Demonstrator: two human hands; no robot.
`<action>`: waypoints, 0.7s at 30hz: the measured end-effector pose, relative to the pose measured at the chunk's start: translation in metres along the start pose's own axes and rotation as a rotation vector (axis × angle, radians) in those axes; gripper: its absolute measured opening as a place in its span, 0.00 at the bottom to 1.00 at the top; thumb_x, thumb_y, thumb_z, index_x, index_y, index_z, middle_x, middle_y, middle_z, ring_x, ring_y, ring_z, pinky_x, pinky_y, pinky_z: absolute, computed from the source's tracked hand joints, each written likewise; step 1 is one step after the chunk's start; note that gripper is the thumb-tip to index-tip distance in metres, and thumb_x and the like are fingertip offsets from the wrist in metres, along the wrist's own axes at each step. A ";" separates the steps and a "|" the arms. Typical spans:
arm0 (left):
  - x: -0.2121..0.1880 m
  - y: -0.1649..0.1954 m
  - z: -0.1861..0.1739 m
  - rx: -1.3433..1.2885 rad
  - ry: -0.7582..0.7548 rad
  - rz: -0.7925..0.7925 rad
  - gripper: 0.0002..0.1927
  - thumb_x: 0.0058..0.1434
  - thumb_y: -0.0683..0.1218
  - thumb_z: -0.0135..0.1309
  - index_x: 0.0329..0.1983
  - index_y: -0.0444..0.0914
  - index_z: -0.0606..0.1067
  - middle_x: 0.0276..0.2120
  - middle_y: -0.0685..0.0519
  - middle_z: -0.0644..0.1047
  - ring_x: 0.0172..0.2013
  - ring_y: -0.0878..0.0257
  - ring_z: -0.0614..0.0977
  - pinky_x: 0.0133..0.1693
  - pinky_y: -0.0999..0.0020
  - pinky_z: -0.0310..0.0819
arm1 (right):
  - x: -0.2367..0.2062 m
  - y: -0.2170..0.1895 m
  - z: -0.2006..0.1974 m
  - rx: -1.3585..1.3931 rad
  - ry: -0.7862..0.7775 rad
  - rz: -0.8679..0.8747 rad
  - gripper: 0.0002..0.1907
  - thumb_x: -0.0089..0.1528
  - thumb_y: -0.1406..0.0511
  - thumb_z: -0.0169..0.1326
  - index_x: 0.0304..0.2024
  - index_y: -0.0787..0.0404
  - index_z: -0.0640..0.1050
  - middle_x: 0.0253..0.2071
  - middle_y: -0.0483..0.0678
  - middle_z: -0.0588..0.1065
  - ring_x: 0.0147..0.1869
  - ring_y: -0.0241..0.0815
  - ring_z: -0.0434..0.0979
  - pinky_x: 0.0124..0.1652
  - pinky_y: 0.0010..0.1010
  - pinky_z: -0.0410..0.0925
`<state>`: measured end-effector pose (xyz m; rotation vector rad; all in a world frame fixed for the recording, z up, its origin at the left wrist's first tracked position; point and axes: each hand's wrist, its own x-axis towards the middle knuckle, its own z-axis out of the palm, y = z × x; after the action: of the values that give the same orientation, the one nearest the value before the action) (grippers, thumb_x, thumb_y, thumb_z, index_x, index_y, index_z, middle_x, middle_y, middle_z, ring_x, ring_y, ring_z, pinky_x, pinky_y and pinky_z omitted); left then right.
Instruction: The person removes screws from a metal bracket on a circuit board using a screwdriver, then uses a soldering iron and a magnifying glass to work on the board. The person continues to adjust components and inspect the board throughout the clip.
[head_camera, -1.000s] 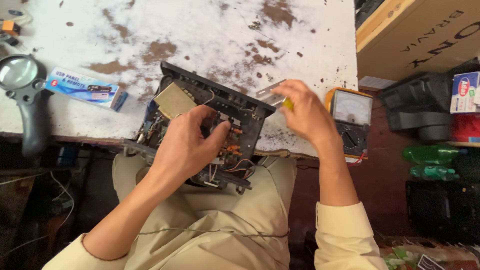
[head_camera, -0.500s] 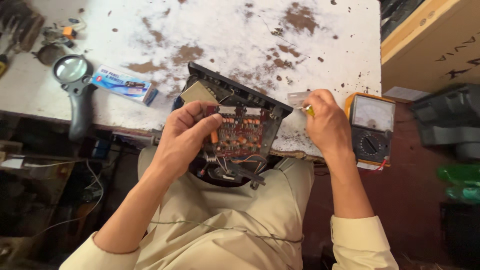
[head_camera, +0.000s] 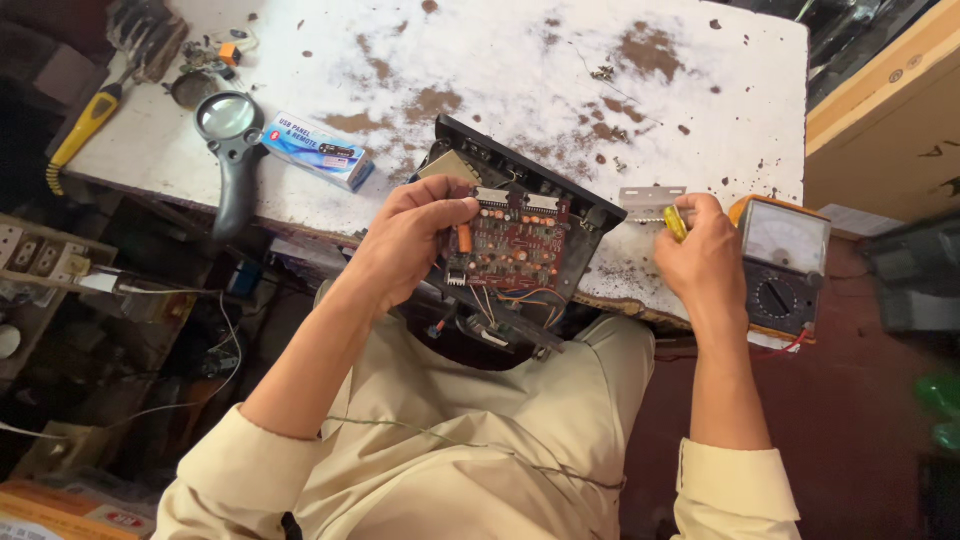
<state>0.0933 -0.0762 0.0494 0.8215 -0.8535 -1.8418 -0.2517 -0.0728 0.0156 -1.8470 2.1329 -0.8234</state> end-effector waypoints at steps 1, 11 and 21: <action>0.001 0.000 -0.001 0.001 -0.005 -0.011 0.07 0.66 0.39 0.54 0.46 0.31 0.76 0.34 0.54 0.79 0.31 0.69 0.78 0.34 0.73 0.74 | -0.001 0.004 0.003 -0.016 0.009 -0.018 0.19 0.59 0.69 0.55 0.52 0.69 0.76 0.43 0.63 0.80 0.45 0.61 0.81 0.47 0.45 0.72; 0.004 0.000 -0.009 -0.047 -0.036 -0.036 0.11 0.65 0.38 0.55 0.50 0.31 0.75 0.39 0.53 0.80 0.37 0.68 0.81 0.39 0.73 0.77 | -0.014 0.002 0.013 -0.338 0.380 -0.397 0.17 0.55 0.69 0.61 0.47 0.68 0.78 0.44 0.64 0.78 0.50 0.61 0.78 0.51 0.46 0.70; 0.004 -0.002 -0.010 -0.023 -0.059 -0.012 0.13 0.64 0.38 0.55 0.52 0.32 0.75 0.42 0.53 0.81 0.39 0.68 0.81 0.42 0.72 0.78 | -0.045 -0.092 -0.039 0.332 0.359 -0.110 0.08 0.70 0.71 0.50 0.47 0.63 0.80 0.39 0.57 0.77 0.38 0.40 0.81 0.41 0.33 0.71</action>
<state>0.0987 -0.0812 0.0416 0.7631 -0.8643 -1.8911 -0.1845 -0.0245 0.0875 -1.7557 1.9335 -1.5318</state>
